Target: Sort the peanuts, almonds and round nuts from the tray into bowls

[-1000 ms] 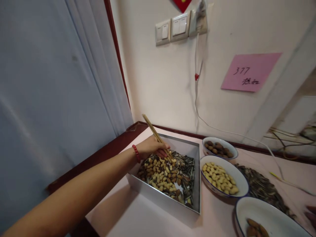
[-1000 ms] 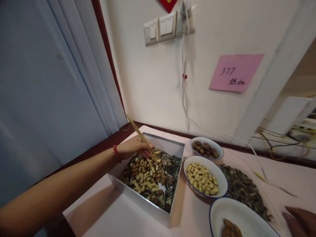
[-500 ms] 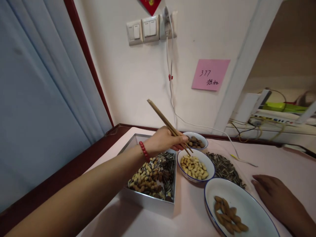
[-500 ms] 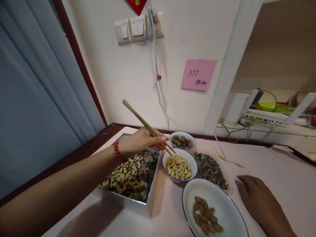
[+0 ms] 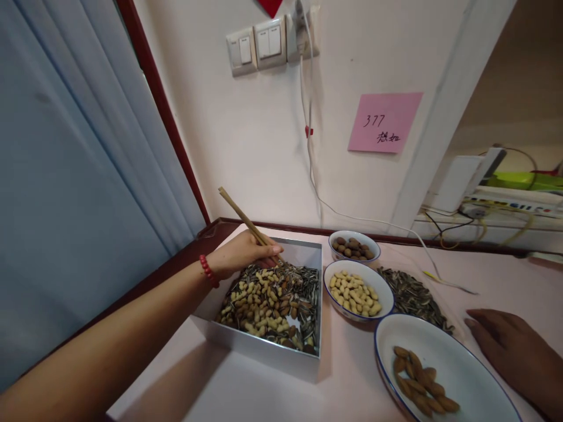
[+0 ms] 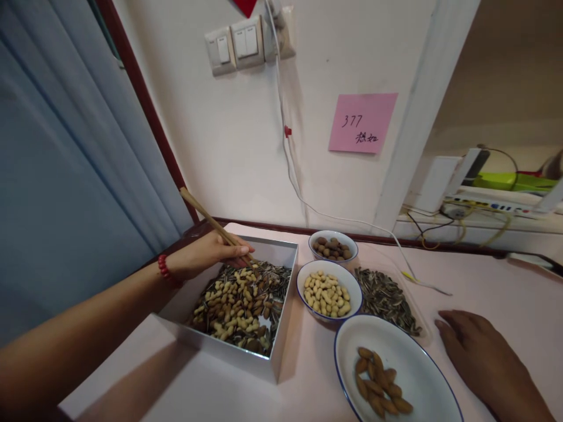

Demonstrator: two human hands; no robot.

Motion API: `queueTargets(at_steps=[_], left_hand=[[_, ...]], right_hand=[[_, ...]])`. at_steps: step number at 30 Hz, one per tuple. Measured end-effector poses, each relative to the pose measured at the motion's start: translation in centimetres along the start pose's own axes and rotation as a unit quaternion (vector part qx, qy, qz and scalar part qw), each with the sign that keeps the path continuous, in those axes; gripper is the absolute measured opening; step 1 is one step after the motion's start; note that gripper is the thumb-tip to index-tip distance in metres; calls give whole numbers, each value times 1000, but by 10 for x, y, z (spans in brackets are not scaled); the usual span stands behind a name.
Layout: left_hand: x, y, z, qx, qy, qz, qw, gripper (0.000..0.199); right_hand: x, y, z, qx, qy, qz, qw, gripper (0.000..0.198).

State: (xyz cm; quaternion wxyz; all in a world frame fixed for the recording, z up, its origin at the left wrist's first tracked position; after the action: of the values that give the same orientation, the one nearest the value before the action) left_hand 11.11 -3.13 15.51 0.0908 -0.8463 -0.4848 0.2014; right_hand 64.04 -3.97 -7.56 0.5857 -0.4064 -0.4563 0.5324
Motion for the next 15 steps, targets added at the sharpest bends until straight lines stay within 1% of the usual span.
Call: queueTargets(at_steps=[2,5,8,11,15], left_hand=[[1,-8,17,16,-21,-5,1000,35],[7,-14,34,31,-21,-10,999,33],[16,-13,43,40,-29,-12,999,26],[23,-8,49,61,-37,2,997,21],[29,-5,55,87,-37,-2,996,19]], right_hand=[[0,0,-1,0,2,3,1000,62],[1,0,-2,1,4,6,1000,63],[2,1,-3,5,6,5,1000,61],[3,3,-7,7,3,1,1000,58],[3,6,-10,-3,-1,4,1000,59]])
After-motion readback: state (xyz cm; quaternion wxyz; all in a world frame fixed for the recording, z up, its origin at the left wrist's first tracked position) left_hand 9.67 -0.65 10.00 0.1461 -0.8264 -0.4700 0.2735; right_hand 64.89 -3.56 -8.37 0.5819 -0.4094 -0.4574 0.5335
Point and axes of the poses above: each hand's wrist, its own x-axis towards the middle knuckle, its own y-axis out of the palm, z = x × y, the point moved 5 cm from there along x, towards the middle knuckle, and after that the axes turned 15 degrees about z, right-handed, at the moved point
